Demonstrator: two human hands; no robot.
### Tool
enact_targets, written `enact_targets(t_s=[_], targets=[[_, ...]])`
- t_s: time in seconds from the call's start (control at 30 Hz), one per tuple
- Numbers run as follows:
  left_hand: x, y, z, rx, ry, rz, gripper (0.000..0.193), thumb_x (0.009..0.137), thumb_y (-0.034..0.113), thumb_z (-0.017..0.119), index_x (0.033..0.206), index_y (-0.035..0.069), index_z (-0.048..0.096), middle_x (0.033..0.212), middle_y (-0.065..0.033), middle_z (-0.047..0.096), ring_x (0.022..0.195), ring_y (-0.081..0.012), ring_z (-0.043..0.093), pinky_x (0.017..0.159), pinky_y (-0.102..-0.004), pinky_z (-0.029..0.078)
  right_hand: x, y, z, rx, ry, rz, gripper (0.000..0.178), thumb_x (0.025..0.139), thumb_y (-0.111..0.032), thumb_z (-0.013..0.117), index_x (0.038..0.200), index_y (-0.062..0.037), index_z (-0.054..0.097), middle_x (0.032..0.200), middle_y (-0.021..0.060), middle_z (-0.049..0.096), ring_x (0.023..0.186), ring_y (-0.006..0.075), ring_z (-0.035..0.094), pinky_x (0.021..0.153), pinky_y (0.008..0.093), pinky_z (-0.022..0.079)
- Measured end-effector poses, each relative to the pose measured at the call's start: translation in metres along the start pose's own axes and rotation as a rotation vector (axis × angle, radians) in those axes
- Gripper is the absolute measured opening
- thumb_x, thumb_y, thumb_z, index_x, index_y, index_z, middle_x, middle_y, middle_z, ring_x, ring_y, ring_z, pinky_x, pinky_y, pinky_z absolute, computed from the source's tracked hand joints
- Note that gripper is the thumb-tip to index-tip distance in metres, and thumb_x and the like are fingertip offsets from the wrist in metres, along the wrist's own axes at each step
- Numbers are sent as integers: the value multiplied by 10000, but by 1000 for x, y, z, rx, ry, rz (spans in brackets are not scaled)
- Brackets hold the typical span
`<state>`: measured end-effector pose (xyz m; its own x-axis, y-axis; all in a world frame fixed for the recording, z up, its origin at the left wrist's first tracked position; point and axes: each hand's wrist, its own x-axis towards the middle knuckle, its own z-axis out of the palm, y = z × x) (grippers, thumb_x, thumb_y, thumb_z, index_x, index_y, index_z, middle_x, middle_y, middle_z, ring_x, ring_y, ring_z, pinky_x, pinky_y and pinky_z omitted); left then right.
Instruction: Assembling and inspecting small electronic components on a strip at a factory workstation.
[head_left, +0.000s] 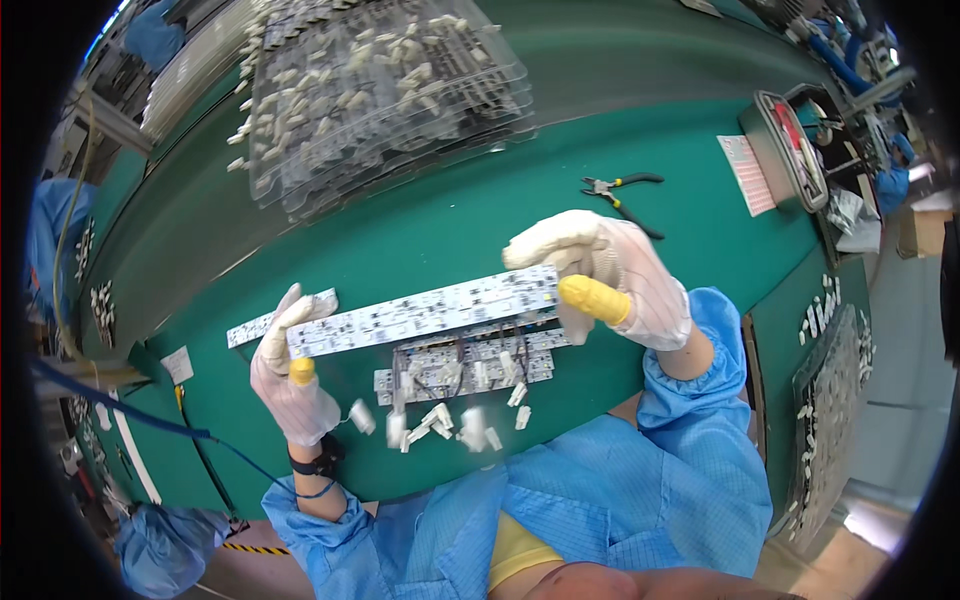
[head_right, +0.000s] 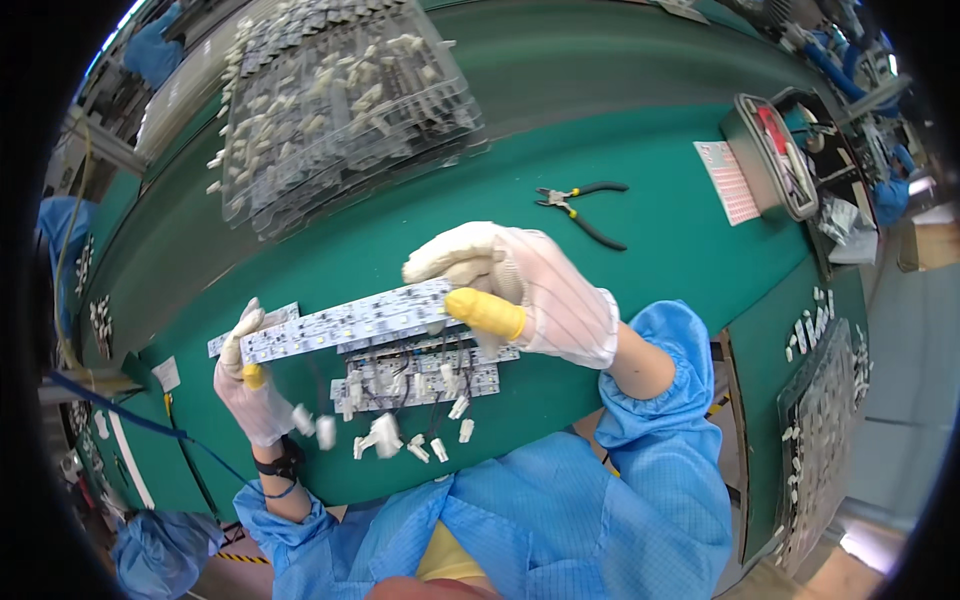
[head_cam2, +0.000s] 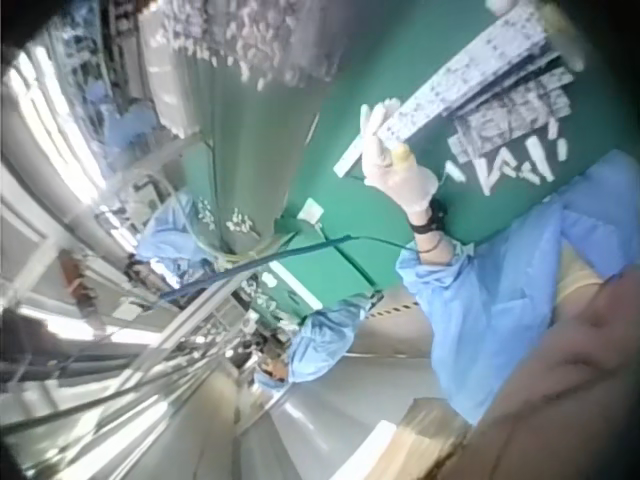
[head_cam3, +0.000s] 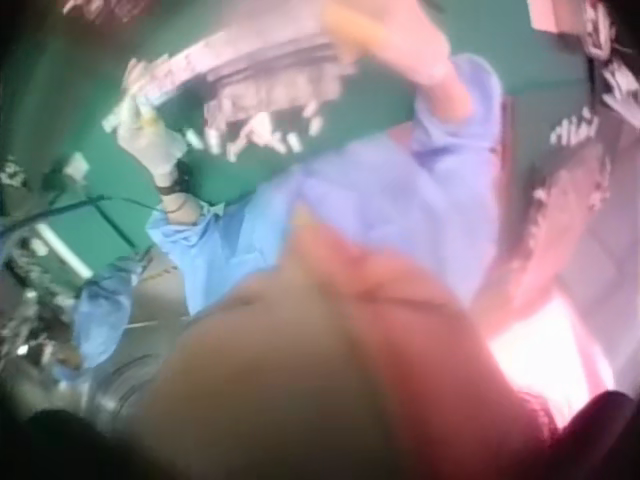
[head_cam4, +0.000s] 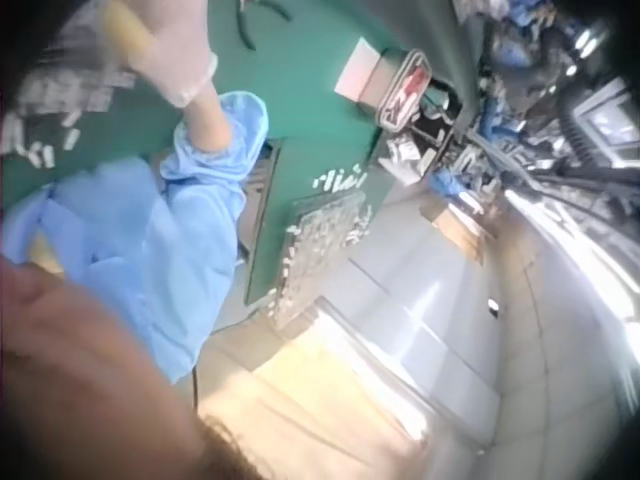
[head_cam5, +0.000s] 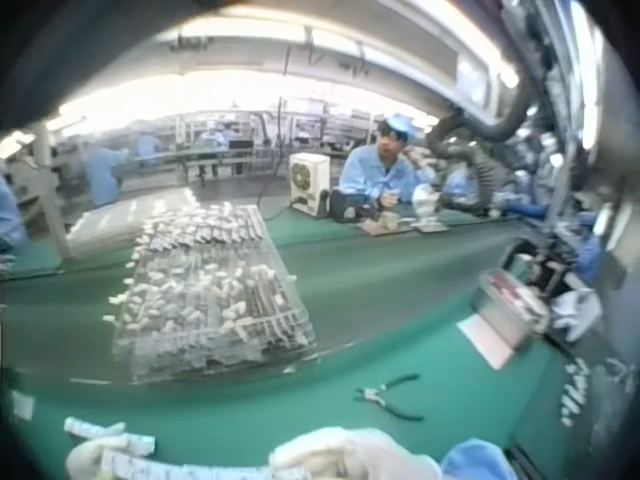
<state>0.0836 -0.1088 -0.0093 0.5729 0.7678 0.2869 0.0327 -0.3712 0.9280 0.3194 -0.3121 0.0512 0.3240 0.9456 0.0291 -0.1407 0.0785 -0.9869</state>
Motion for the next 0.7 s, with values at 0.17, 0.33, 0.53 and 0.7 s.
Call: enact_targets(t_s=[0.17, 0.33, 0.53, 0.7], targets=[[0, -8, -4, -6, -57, 22, 466, 882, 360, 587, 1105, -49, 592, 993, -179, 663, 1126, -273, 553, 1004, -380, 373, -1, 4, -2, 8, -3, -13, 415, 838, -216, 661, 1144, 36, 536, 1028, 144, 603, 588, 111, 569, 520, 217, 453], [-4, -1, 1, -199, 3, 22, 403, 836, 192, 659, 1132, -65, 567, 999, -203, 655, 1108, -299, 560, 1032, -420, 358, 3, 2, -5, -55, 37, 32, 388, 836, -192, 662, 1119, 45, 542, 908, 113, 631, 523, 91, 545, 467, 194, 421], [-7, 0, -1, -281, -25, 96, 457, 807, 253, 695, 1109, -67, 570, 991, -207, 656, 1038, -284, 600, 1063, -461, 312, 10, 17, -5, -120, 129, -46, 368, 840, -212, 650, 1090, 40, 553, 765, 55, 592, 477, 67, 504, 427, 179, 370], [-1, 7, -3, -185, -102, 335, 484, 762, 365, 714, 1022, -33, 622, 964, -159, 676, 981, -249, 626, 1035, -493, 330, 17, 27, -10, -147, 58, -152, 453, 830, -341, 666, 1070, 25, 550, 762, 34, 565, 472, 43, 482, 429, 160, 342]])
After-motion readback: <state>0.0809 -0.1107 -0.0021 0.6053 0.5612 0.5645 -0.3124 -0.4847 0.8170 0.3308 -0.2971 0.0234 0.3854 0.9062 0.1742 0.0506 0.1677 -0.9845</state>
